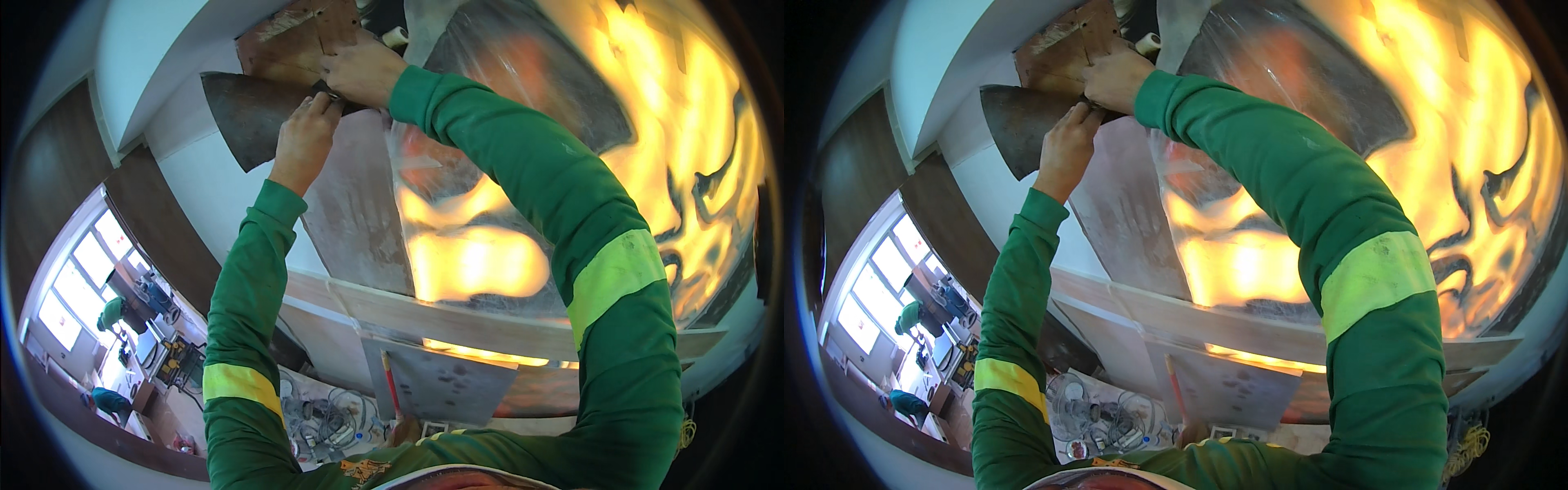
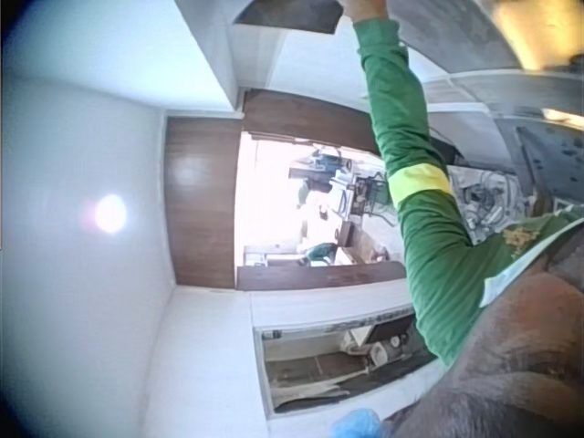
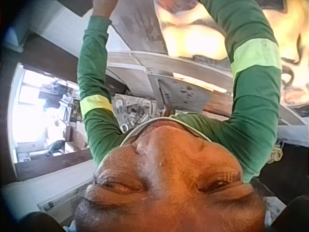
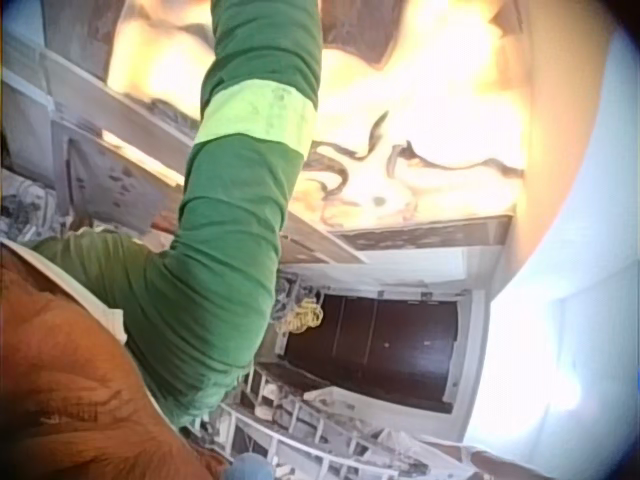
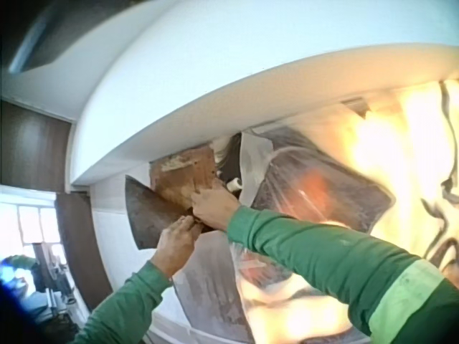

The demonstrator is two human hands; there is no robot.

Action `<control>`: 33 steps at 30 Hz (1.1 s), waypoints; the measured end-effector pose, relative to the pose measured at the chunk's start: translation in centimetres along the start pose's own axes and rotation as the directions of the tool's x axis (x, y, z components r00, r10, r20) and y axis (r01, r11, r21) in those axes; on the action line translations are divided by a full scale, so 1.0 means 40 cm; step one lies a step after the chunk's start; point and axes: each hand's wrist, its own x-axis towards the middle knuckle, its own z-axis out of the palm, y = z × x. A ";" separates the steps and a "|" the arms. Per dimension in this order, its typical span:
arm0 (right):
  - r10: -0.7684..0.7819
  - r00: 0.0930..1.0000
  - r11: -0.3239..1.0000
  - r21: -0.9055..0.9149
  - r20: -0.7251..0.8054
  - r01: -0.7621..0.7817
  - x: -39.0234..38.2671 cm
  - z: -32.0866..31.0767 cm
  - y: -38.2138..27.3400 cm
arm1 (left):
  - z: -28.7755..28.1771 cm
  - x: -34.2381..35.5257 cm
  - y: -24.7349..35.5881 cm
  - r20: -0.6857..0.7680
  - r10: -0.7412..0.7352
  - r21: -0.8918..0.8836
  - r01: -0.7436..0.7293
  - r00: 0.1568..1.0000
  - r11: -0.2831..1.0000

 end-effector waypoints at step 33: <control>-0.020 0.993 1.000 0.016 -0.117 0.022 0.198 0.116 -0.029 | 0.017 -0.028 0.017 -0.110 -0.054 -0.006 0.053 0.993 0.999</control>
